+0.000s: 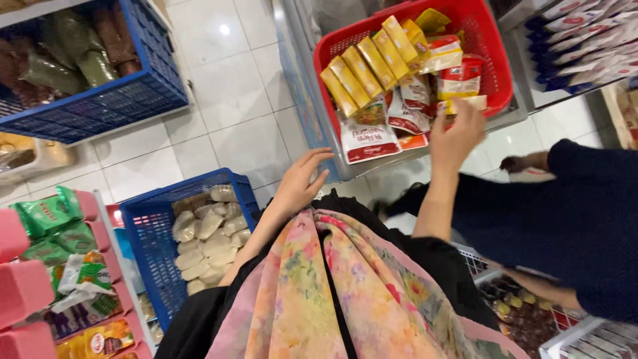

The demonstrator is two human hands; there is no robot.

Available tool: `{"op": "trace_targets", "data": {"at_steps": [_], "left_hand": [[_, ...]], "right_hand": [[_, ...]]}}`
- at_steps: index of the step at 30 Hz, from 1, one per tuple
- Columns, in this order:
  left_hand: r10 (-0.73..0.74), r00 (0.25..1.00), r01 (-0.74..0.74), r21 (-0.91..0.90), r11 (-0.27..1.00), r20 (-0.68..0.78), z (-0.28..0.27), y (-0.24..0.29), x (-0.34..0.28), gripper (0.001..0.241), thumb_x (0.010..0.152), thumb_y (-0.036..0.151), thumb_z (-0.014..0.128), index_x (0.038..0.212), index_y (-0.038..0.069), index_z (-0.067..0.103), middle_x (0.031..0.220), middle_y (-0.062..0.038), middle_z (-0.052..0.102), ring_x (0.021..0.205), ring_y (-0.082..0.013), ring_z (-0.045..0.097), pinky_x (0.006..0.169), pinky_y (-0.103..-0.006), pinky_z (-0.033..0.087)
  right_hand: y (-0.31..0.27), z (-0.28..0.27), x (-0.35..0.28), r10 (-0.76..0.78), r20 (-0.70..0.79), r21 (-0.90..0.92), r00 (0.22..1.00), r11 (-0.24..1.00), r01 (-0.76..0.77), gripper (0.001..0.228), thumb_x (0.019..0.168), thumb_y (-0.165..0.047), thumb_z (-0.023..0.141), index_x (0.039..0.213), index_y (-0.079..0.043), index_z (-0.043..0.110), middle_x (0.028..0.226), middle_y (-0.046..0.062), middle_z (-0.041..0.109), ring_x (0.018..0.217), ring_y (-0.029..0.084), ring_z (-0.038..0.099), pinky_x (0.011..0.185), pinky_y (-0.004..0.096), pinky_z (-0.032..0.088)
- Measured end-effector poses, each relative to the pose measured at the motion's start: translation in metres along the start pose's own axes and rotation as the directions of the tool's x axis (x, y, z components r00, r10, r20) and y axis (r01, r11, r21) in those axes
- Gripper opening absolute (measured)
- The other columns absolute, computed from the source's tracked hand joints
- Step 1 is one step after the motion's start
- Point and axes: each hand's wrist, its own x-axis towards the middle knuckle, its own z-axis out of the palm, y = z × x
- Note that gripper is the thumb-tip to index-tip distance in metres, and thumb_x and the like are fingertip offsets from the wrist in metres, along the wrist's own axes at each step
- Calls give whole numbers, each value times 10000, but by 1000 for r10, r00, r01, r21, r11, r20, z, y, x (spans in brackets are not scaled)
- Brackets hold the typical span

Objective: The person removes packaged cheese blocks from a basket and places them onto store shelves by hand.

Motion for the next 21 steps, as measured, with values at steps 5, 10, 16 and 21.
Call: {"op": "trace_targets", "data": {"at_steps": [5, 10, 16, 21], "left_hand": [[181, 983, -182, 25, 983, 12, 43, -5, 43, 342, 934, 88, 657, 1273, 64, 618, 1385, -157, 611, 1243, -389, 597, 1030, -446, 491], [241, 970, -240, 40, 970, -38, 68, -4, 74, 288, 948, 57, 675, 1234, 65, 645, 1303, -134, 639, 1172, -368, 627, 982, -434, 519], [198, 980, -198, -6, 980, -23, 79, 15, 94, 254, 953, 36, 656, 1205, 62, 652, 1276, -122, 636, 1137, -339, 639, 905, -397, 546], [34, 997, -25, -130, 991, 72, 77, 33, 106, 271, 976, 64, 615, 1245, 55, 645, 1298, -129, 619, 1196, -315, 622, 911, -347, 582]], "right_hand": [[70, 1, 48, 286, 198, -291, 937, 931, -223, 1029, 756, -589, 869, 1514, -86, 388, 1447, 285, 476, 1380, 457, 268, 930, 851, 49], [80, 16, 70, 420, 336, -490, 843, 842, -225, 1167, 642, -662, 894, 1524, -105, 371, 1372, 303, 514, 1409, 524, 180, 964, 860, -27], [53, 4, 67, 419, 87, -336, 904, 867, -369, 907, 577, -533, 951, 1255, -72, 563, 1305, 164, 615, 1360, 384, 413, 1097, 775, 91], [26, -52, 53, 118, -8, 233, 993, 966, -113, 843, 705, -383, 978, 1345, -81, 519, 1319, 123, 582, 1280, 291, 540, 1140, 464, 411]]}}
